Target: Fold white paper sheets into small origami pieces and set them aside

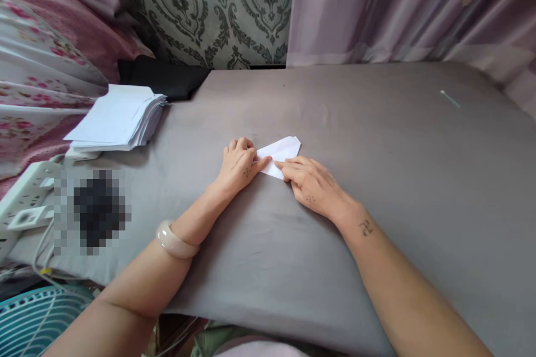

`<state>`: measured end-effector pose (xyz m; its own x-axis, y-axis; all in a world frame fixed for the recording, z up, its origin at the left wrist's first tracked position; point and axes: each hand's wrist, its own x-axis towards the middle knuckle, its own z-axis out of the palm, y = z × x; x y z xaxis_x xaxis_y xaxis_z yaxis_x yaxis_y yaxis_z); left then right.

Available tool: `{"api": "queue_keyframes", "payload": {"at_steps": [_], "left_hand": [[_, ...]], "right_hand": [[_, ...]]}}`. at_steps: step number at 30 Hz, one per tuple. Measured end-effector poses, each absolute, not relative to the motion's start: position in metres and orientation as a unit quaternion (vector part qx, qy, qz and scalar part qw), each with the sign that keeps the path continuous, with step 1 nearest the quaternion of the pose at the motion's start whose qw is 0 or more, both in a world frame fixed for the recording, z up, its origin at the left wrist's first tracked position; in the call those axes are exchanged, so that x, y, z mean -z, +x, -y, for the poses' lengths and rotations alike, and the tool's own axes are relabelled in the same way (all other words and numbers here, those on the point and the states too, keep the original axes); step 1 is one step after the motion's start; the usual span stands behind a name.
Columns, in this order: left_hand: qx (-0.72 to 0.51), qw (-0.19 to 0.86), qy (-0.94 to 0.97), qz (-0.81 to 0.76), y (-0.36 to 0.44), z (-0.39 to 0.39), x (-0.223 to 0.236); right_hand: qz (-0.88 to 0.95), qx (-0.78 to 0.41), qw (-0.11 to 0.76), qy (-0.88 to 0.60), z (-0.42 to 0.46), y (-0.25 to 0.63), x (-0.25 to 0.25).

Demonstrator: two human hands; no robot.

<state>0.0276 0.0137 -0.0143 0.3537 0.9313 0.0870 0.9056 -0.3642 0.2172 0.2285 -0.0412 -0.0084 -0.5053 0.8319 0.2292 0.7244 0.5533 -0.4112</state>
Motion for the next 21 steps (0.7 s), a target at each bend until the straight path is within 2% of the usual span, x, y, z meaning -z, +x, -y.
{"api": "queue_keyframes", "payload": {"at_steps": [16, 21], "left_hand": [[-0.106, 0.032, 0.807, -0.581, 0.019, -0.018, 0.017], [-0.113, -0.009, 0.739, -0.664, 0.004, -0.023, 0.017]], "right_hand": [[0.850, -0.161, 0.208, -0.456, 0.041, 0.230, 0.010], [0.847, -0.162, 0.194, -0.468, 0.045, 0.225, 0.009]]}}
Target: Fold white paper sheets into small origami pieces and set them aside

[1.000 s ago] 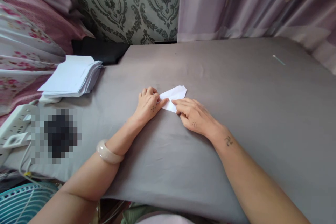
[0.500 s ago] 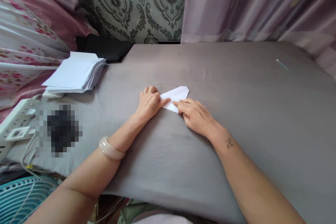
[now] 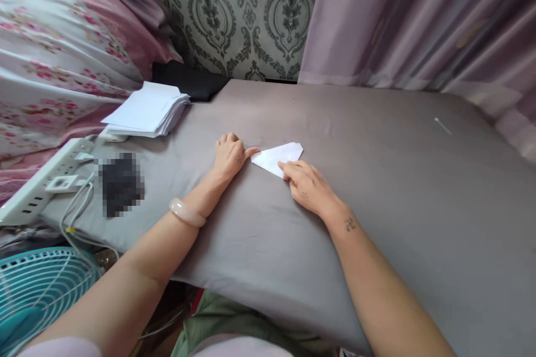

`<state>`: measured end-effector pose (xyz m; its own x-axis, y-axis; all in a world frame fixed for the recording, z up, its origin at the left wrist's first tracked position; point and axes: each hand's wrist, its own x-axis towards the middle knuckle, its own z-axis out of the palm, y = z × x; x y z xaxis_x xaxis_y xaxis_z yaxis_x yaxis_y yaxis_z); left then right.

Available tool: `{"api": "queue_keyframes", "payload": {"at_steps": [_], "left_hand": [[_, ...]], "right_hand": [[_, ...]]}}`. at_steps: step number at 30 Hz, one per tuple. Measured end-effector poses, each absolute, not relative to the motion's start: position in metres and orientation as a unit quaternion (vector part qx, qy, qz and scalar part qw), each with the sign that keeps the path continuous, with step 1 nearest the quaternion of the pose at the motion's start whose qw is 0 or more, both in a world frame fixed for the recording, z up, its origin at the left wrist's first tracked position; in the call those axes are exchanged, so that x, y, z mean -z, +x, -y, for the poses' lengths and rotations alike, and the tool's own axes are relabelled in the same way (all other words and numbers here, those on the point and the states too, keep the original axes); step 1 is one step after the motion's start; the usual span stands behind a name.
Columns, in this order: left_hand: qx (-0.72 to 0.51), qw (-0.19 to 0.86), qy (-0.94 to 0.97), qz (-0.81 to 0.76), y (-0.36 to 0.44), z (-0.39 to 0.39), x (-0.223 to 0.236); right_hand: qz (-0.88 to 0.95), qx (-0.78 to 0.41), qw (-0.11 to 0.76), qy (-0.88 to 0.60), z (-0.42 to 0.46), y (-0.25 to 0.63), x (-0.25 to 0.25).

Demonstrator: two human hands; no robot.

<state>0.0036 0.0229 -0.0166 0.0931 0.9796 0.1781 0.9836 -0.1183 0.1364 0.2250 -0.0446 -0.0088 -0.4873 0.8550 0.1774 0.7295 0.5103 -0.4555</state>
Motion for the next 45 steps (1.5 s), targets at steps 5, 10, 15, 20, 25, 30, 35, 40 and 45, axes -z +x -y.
{"api": "queue_keyframes", "payload": {"at_steps": [5, 10, 15, 20, 25, 30, 35, 40, 45], "left_hand": [[0.178, 0.038, -0.727, 0.663, -0.008, -0.014, 0.006], [0.236, 0.015, -0.788, 0.568, 0.000, 0.005, -0.006], [0.117, -0.075, -0.879, 0.457, 0.028, 0.035, -0.011], [0.057, -0.064, -0.897, 0.434, 0.042, 0.050, -0.009], [0.038, -0.065, -0.883, 0.464, 0.046, 0.049, -0.005], [0.010, -0.041, -0.879, 0.476, 0.052, 0.053, -0.004], [0.006, -0.039, -0.857, 0.514, 0.054, 0.057, -0.004], [0.026, -0.042, -0.848, 0.528, 0.053, 0.055, -0.002], [0.028, -0.040, -0.831, 0.554, 0.048, 0.047, 0.003]], "right_hand": [[0.847, -0.130, 0.168, -0.487, 0.054, 0.214, 0.004], [0.824, -0.043, 0.112, -0.554, 0.073, 0.189, -0.002], [0.806, 0.017, 0.069, -0.588, 0.085, 0.174, -0.003], [0.827, 0.004, 0.057, -0.560, 0.084, 0.182, -0.008], [0.836, -0.002, 0.065, -0.545, 0.081, 0.189, -0.008], [0.858, 0.019, 0.081, -0.506, 0.082, 0.193, -0.003], [0.859, 0.031, 0.078, -0.504, 0.084, 0.195, -0.001], [0.855, 0.050, 0.090, -0.508, 0.085, 0.193, 0.005], [0.854, 0.044, 0.088, -0.511, 0.086, 0.192, 0.006]]}}
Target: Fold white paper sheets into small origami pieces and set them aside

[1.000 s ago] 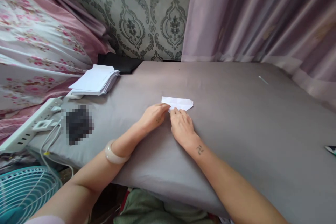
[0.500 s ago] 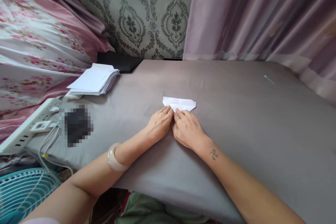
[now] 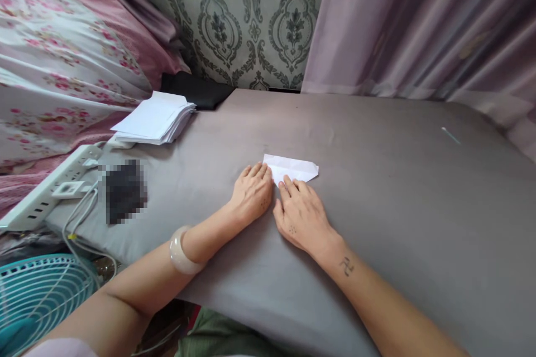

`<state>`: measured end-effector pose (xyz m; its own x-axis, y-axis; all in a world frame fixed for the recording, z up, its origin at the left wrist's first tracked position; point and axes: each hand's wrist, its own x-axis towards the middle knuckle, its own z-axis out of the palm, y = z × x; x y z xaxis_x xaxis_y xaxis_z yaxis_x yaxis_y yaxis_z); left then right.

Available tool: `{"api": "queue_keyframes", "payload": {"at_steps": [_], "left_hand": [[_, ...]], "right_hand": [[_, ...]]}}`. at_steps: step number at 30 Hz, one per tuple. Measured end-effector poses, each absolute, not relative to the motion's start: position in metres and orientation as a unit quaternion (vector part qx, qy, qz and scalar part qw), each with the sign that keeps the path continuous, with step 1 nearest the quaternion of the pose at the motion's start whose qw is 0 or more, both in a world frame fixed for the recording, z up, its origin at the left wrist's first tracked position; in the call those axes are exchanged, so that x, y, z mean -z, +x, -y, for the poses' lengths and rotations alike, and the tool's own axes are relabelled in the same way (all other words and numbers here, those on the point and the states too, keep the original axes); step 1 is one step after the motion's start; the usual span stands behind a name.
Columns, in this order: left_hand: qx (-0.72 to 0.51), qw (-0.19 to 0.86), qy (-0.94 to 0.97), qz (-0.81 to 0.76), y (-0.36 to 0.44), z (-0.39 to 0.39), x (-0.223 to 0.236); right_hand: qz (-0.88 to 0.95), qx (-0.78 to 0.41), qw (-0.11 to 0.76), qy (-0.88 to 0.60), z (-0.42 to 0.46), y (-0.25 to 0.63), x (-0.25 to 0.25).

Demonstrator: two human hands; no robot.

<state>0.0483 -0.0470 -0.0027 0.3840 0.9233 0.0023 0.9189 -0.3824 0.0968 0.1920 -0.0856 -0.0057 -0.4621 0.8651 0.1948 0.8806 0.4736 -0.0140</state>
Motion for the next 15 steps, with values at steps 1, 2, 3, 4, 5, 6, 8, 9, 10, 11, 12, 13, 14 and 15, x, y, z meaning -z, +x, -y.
{"api": "queue_keyframes", "payload": {"at_steps": [1, 2, 3, 4, 5, 6, 8, 9, 10, 11, 12, 13, 14, 15], "left_hand": [[-0.029, 0.039, 0.829, -0.557, 0.047, 0.045, 0.003], [-0.030, 0.038, 0.828, -0.558, 0.046, 0.044, 0.003], [-0.029, 0.038, 0.828, -0.558, 0.045, 0.043, 0.003], [-0.029, 0.037, 0.827, -0.560, 0.045, 0.041, 0.003], [-0.030, 0.033, 0.825, -0.563, 0.044, 0.040, 0.003], [-0.034, 0.027, 0.824, -0.565, 0.044, 0.039, 0.003], [-0.044, 0.016, 0.822, -0.568, 0.042, 0.037, 0.004], [-0.050, 0.012, 0.821, -0.568, 0.041, 0.035, 0.005], [-0.056, 0.009, 0.820, -0.569, 0.039, 0.034, 0.006], [-0.063, 0.005, 0.819, -0.571, 0.037, 0.031, 0.007], [-0.072, -0.002, 0.818, -0.571, 0.034, 0.029, 0.008], [-0.085, -0.010, 0.817, -0.571, 0.030, 0.026, 0.009], [-0.103, -0.019, 0.818, -0.565, 0.026, 0.022, 0.010], [-0.128, -0.023, 0.821, -0.556, 0.022, 0.018, 0.011]], "right_hand": [[0.853, 0.043, 0.088, -0.513, 0.086, 0.192, 0.005], [0.852, 0.042, 0.088, -0.514, 0.086, 0.192, 0.005], [0.852, 0.040, 0.088, -0.514, 0.086, 0.192, 0.005], [0.852, 0.037, 0.088, -0.515, 0.086, 0.192, 0.005], [0.852, 0.035, 0.090, -0.515, 0.086, 0.192, 0.004], [0.851, 0.032, 0.092, -0.516, 0.086, 0.192, 0.004], [0.850, 0.027, 0.098, -0.517, 0.087, 0.191, 0.004], [0.849, 0.026, 0.101, -0.517, 0.087, 0.191, 0.004], [0.849, 0.024, 0.104, -0.517, 0.087, 0.191, 0.004], [0.849, 0.022, 0.108, -0.517, 0.087, 0.191, 0.004], [0.848, 0.018, 0.114, -0.517, 0.086, 0.192, 0.004], [0.847, 0.013, 0.121, -0.518, 0.085, 0.193, 0.003], [0.844, 0.003, 0.130, -0.520, 0.083, 0.195, 0.003], [0.842, -0.013, 0.138, -0.521, 0.081, 0.198, 0.002]]}}
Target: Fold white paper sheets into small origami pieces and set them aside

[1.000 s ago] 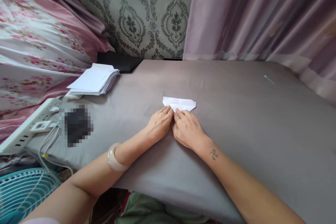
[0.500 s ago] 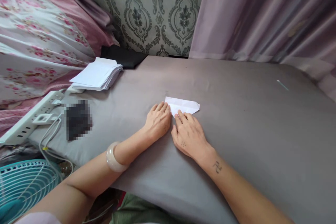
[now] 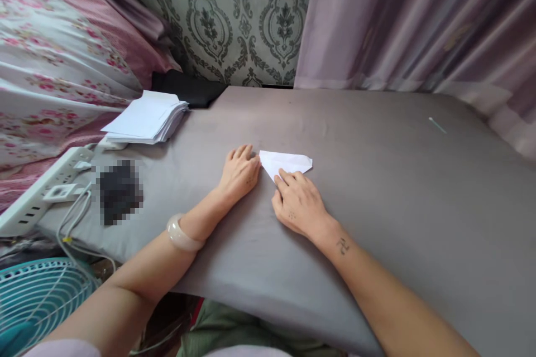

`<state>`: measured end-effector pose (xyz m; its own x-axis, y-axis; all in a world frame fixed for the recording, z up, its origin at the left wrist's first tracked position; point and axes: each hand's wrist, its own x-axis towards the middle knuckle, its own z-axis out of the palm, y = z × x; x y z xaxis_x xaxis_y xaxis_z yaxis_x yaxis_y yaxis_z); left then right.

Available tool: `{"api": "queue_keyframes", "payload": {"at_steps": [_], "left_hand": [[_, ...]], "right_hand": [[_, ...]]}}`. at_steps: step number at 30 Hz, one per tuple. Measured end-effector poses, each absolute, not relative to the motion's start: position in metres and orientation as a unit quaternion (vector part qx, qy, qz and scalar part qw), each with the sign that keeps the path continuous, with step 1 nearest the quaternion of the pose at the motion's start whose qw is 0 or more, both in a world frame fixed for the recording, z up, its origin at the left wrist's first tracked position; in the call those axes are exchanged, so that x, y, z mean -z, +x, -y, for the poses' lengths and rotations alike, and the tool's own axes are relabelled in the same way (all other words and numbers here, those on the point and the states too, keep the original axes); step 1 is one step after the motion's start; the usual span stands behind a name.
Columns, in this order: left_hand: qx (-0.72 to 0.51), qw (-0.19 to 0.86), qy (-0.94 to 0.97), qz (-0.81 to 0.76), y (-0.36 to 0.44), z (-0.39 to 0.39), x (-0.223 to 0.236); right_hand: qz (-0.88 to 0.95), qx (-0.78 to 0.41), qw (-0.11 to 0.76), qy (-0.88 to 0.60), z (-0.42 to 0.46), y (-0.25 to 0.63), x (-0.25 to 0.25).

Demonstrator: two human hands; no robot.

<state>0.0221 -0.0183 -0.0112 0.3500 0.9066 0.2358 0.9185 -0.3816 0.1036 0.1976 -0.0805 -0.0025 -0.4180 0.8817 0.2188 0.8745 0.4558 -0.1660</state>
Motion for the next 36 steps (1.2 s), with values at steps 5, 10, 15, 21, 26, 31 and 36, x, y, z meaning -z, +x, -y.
{"api": "queue_keyframes", "payload": {"at_steps": [5, 10, 15, 21, 26, 31, 36], "left_hand": [[0.252, -0.109, -0.851, 0.447, 0.017, 0.004, 0.017], [0.248, -0.187, -0.890, 0.335, 0.029, -0.003, 0.023], [0.240, -0.153, -0.907, 0.312, 0.028, -0.010, 0.030], [0.258, -0.134, -0.910, 0.294, 0.027, -0.014, 0.040], [0.254, -0.132, -0.905, 0.313, 0.029, -0.012, 0.037], [0.223, -0.110, -0.904, 0.349, 0.035, 0.000, 0.023], [0.111, -0.069, -0.903, 0.408, 0.047, 0.024, 0.004]], "right_hand": [[0.808, -0.131, 0.160, -0.551, 0.066, 0.214, -0.001], [0.801, -0.166, 0.185, -0.544, 0.060, 0.224, 0.000], [0.828, -0.129, 0.196, -0.510, 0.067, 0.221, 0.002], [0.847, -0.069, 0.107, -0.516, 0.083, 0.209, -0.003], [0.851, -0.055, 0.079, -0.516, 0.092, 0.201, -0.009], [0.859, -0.032, 0.059, -0.508, 0.097, 0.197, -0.011], [0.800, -0.074, 0.140, -0.579, 0.087, 0.207, -0.004]]}}
